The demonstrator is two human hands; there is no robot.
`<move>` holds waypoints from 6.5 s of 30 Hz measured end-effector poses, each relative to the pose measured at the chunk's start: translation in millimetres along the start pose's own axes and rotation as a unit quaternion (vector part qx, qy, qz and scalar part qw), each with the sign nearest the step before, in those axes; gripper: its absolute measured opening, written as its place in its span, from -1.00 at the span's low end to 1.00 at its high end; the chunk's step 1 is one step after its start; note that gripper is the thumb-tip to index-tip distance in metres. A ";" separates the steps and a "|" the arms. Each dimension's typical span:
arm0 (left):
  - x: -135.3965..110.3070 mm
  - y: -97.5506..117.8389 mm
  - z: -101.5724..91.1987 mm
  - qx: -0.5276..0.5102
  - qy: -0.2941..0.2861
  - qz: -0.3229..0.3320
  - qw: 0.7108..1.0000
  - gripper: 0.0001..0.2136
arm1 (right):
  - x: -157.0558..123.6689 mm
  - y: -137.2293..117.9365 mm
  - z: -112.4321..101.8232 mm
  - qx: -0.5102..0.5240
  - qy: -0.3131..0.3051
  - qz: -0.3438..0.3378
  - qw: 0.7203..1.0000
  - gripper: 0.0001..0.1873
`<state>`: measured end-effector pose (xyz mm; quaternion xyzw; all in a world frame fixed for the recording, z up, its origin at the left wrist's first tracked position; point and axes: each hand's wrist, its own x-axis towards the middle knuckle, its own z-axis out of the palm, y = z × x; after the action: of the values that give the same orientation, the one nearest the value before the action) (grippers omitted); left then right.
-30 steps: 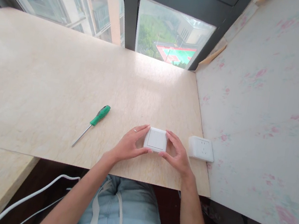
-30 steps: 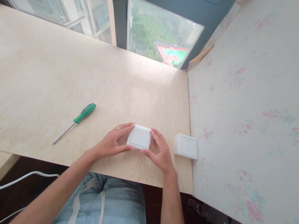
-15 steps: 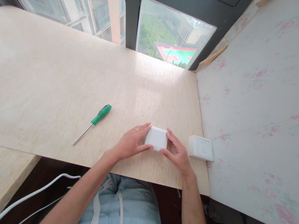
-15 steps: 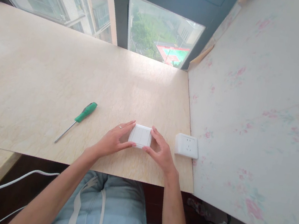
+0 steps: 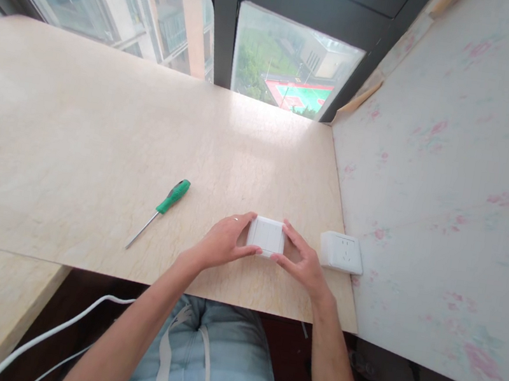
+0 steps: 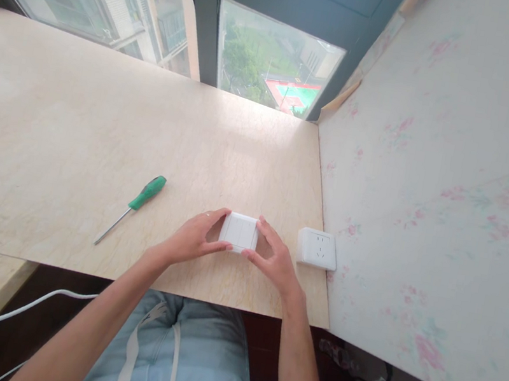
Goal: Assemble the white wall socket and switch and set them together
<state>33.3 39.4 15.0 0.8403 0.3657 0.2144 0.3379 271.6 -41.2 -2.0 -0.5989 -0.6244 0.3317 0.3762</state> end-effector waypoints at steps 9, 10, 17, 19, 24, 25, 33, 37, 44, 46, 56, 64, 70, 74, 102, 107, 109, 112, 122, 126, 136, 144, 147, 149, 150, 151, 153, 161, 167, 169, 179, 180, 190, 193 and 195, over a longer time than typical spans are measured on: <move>2.9 -3.3 -6.7 0.019 -0.011 0.014 1.000 -0.26 | 0.5 -8.4 -3.8 -0.023 -0.008 0.045 0.999 -0.23; 2.4 -3.2 -7.3 0.021 -0.013 0.015 1.000 -0.23 | 1.1 -10.1 -4.7 -0.027 -0.012 0.052 0.998 -0.22; -5.0 -5.7 -1.5 0.029 0.000 0.031 0.999 -0.24 | 4.6 -16.0 -9.3 -0.049 -0.034 0.043 0.997 -0.19; -7.4 -7.3 3.9 0.022 0.012 0.045 0.999 -0.25 | 5.2 -16.4 -9.6 -0.052 -0.038 0.032 0.997 -0.16; -11.1 -7.6 14.9 0.030 0.025 0.055 0.998 -0.23 | 4.0 -19.1 -5.5 -0.056 -0.043 0.040 0.997 -0.09; -11.3 -7.1 15.7 0.030 0.027 0.054 0.998 -0.22 | 2.7 -18.9 -3.8 -0.053 -0.039 0.041 0.997 -0.08; -12.2 -6.8 14.8 0.011 0.024 0.048 0.999 -0.30 | -8.8 -7.0 5.7 0.017 -0.022 0.065 0.997 -0.29; -12.5 -5.7 15.5 -0.003 0.019 0.043 0.999 -0.30 | -7.5 -8.3 6.4 0.025 -0.011 0.078 0.997 -0.33; -10.5 -6.3 19.2 -0.027 0.029 0.048 0.998 -0.29 | -2.9 -14.0 3.0 0.031 -0.019 0.079 0.996 -0.31; -10.3 -7.2 20.4 -0.032 0.031 0.044 0.998 -0.29 | -2.0 -14.1 2.5 0.037 -0.022 0.080 0.996 -0.30; -10.0 -11.3 23.0 -0.055 0.041 0.024 0.997 -0.27 | 0.8 -11.1 1.6 0.039 -0.045 0.105 0.993 -0.16; -12.2 -11.0 27.3 -0.015 0.026 0.035 0.999 -0.03 | -14.8 0.1 18.8 0.025 0.035 0.072 0.996 -0.24; -10.6 -11.9 34.2 0.026 0.049 0.020 0.998 -0.13 | -32.1 14.6 28.6 0.055 0.110 0.057 0.991 -0.29; -4.2 -6.2 38.6 0.027 0.040 0.009 0.999 -0.15 | -55.3 17.4 28.0 0.065 0.149 0.060 0.985 -0.35; 54.7 42.8 85.2 0.027 -0.020 0.025 0.999 -0.18 | -98.0 14.0 33.2 -0.060 0.380 0.019 0.923 -0.81; 42.3 25.4 83.3 0.003 -0.010 0.063 0.998 -0.12 | -98.2 14.2 32.9 -0.074 0.373 0.020 0.925 -0.82; 28.6 11.3 73.6 -0.010 0.032 0.070 0.997 -0.20 | -98.4 14.3 32.5 -0.082 0.369 0.022 0.925 -0.82; 0.6 -13.5 43.7 0.003 0.143 0.047 0.989 -0.45 | -97.1 11.9 30.7 -0.104 0.353 0.021 0.930 -0.82; -90.5 -60.2 -73.9 0.225 0.288 -0.209 0.907 -0.67 | -79.5 -4.5 25.4 -0.175 0.215 0.043 0.960 -0.75; -107.3 -59.6 -82.1 0.215 0.205 -0.302 0.906 -0.81 | -71.1 -2.4 30.8 -0.206 0.191 0.045 0.959 -0.74; -114.9 -62.7 -81.3 0.220 0.241 -0.327 0.887 -0.82 | -64.5 -7.3 43.2 -0.270 0.218 0.027 0.937 -0.71; -99.2 -60.7 -83.9 0.174 0.322 -0.271 0.890 -0.84 | -65.6 -5.4 47.2 -0.270 0.235 -0.002 0.934 -0.72; -78.4 -56.1 -81.2 0.148 0.313 -0.220 0.912 -0.84 | -65.7 -2.9 48.6 -0.268 0.238 -0.014 0.934 -0.72; -57.3 -51.2 -76.0 0.134 0.279 -0.192 0.932 -0.85 | -65.8 -1.5 49.6 -0.266 0.240 -0.023 0.933 -0.71; -44.8 -48.1 -72.1 0.129 0.255 -0.179 0.941 -0.85 | -65.8 -1.0 50.2 -0.266 0.241 -0.027 0.933 -0.71; -31.2 -44.5 -67.1 0.125 0.230 -0.167 0.951 -0.85 | -65.8 -0.8 50.7 -0.267 0.242 -0.031 0.932 -0.71; -2.2 -36.1 -53.9 0.121 0.185 -0.144 0.965 -0.85 | -65.6 -1.0 51.7 -0.269 0.245 -0.038 0.931 -0.70; 96.4 -0.9 20.1 0.105 0.064 -0.042 0.992 -0.85 | -64.9 -10.4 52.5 -0.229 0.233 -0.061 0.943 -0.67; 135.5 10.7 56.8 0.100 0.021 -0.005 0.995 -0.84 | -64.0 -16.7 49.3 -0.187 0.233 -0.062 0.952 -0.64; 144.3 12.7 62.4 0.095 0.011 0.007 0.995 -0.83 | -63.3 -18.1 48.5 -0.169 0.229 -0.062 0.956 -0.64; 161.0 20.5 73.4 0.060 -0.042 0.046 0.996 -0.86 | -61.7 -19.5 49.7 -0.137 0.216 -0.041 0.966 -0.66; 160.9 21.2 73.6 0.055 -0.046 0.049 0.996 -0.86 | -61.6 -19.4 49.8 -0.137 0.216 -0.040 0.966 -0.67; 163.1 13.0 70.5 0.006 -0.064 0.073 0.995 -0.84 | -60.5 -18.6 51.4 -0.162 0.220 -0.033 0.961 -0.67; 162.7 10.2 71.4 -0.007 -0.059 0.080 0.995 -0.84 | -60.2 -17.3 52.1 -0.161 0.223 -0.032 0.961 -0.66; 161.3 8.5 72.0 -0.014 -0.050 0.082 0.995 -0.82 | -59.5 -16.3 52.3 -0.149 0.234 -0.026 0.960 -0.66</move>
<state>184.4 128.1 -9.5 0.8724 0.2751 0.2044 0.3485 218.1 -99.7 -18.2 -0.6924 -0.5766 0.0756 0.4272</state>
